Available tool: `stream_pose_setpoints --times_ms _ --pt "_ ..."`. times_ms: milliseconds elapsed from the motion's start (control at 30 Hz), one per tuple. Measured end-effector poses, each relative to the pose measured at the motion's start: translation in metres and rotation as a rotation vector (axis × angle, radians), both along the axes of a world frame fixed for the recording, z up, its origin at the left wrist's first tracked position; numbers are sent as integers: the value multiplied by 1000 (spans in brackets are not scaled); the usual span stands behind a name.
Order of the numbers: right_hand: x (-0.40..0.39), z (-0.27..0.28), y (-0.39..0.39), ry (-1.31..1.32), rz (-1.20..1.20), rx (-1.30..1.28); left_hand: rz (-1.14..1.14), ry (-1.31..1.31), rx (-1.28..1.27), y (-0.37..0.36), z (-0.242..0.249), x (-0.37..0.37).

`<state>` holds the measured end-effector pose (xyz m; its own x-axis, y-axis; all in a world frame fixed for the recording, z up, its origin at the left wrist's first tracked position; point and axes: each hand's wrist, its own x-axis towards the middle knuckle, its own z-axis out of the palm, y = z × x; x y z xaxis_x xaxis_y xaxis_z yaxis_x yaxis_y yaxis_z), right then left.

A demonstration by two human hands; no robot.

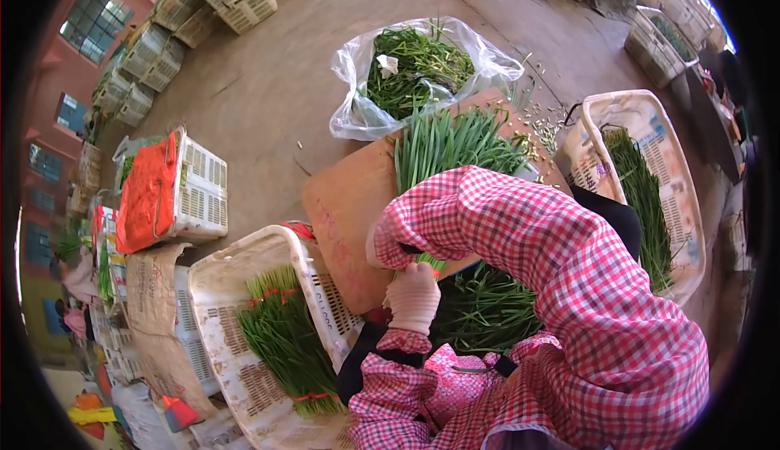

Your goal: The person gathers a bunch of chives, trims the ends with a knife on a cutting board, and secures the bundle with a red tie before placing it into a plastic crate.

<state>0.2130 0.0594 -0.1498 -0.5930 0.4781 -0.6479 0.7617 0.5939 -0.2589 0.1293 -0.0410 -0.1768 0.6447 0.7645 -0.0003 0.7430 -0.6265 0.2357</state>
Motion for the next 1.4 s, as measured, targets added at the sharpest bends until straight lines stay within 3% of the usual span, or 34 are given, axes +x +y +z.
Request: stream_pose_setpoints --times_ms 67,133,200,300,367,400,433,467,533,600,700,933,1100,1200,1267,1333,1400 --pt "-8 -1 -2 47 2 -29 -132 88 -102 -1 9 13" --pt "-10 2 -5 104 -16 -45 -211 -74 -119 -8 -8 27" --pt "-2 8 -10 187 -75 -36 -337 -217 74 -27 -17 45" --pt "30 34 -22 356 -400 69 -423 -262 -195 -41 18 37" --pt "62 42 -43 575 -771 147 -293 -349 -238 -36 30 5" --pt "76 35 -58 750 -863 299 -171 -438 -275 -29 35 -10" --pt "87 28 -70 734 -897 360 -117 -519 -154 -14 34 -22" --pt "93 25 -85 724 -896 454 -63 -597 -34 0 31 -32" --pt "97 23 -119 702 -815 396 57 -352 41 24 35 -39" --pt "82 2 -134 485 -749 472 73 -222 18 32 20 -41" --pt "69 -8 -143 367 -700 406 1 38 -110 31 6 -33" --pt "71 -15 -133 382 -772 489 -29 -81 -96 29 1 -33" --pt "73 -1 -103 471 -648 566 163 125 -170 3 22 -6" --pt "56 -25 -79 410 -513 457 260 -22 -164 -10 0 1" --pt "61 -29 -84 622 -702 417 222 -268 -197 -9 -20 -11" --pt "66 -21 -103 853 -851 345 185 -377 -260 -10 -13 -16" --pt "88 -1 -127 920 -898 302 181 -386 -260 -3 -5 -31"
